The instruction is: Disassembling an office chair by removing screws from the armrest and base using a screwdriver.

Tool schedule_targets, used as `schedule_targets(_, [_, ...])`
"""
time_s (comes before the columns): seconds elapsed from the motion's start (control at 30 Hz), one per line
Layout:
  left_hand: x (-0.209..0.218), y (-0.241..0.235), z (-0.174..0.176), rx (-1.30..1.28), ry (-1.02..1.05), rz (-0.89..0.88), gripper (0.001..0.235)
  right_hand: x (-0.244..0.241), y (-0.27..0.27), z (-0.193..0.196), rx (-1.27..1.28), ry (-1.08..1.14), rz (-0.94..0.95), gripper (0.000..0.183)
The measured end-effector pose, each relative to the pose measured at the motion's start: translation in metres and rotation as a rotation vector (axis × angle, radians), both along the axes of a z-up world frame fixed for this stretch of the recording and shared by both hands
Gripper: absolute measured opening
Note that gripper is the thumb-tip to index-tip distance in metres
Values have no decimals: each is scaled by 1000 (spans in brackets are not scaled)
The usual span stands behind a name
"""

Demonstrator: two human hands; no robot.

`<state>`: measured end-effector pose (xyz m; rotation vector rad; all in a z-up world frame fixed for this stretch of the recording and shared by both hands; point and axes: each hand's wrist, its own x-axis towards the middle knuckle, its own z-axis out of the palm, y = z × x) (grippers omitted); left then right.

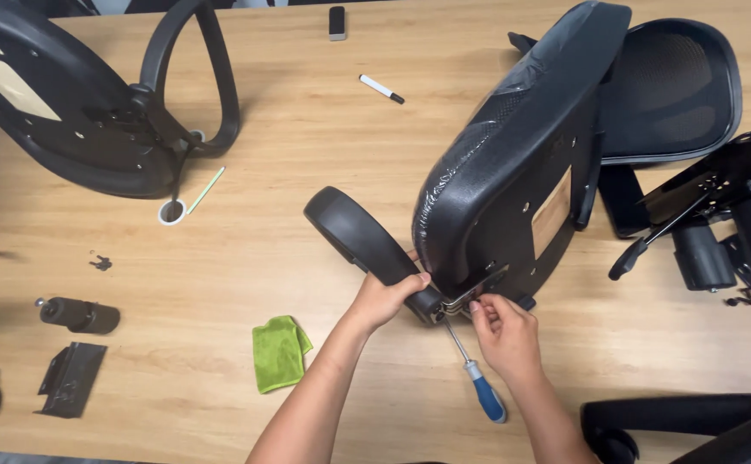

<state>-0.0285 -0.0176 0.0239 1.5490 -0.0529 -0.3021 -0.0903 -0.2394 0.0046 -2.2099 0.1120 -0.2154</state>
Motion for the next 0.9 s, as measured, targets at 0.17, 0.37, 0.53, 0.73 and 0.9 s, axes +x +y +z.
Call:
schedule_targets(0.17, [-3, 2, 6, 20, -19, -18, 59, 3, -5, -2, -397, -421, 184, 16])
schedule_targets(0.37, [4, -2, -7, 30, -104, 57, 28, 15, -10, 15, -525, -547, 331, 18])
schedule_targets(0.53, [8, -9, -1, -56, -48, 87, 26, 14, -15, 8, -443, -458, 283, 17])
schedule_targets(0.73, [10, -20, 52, -86, -116, -42, 38, 1, -11, 11, -110, -249, 44, 14])
schedule_targets(0.9, [14, -20, 56, 5, -207, -110, 37, -10, -3, -2, 17, -231, -8, 13])
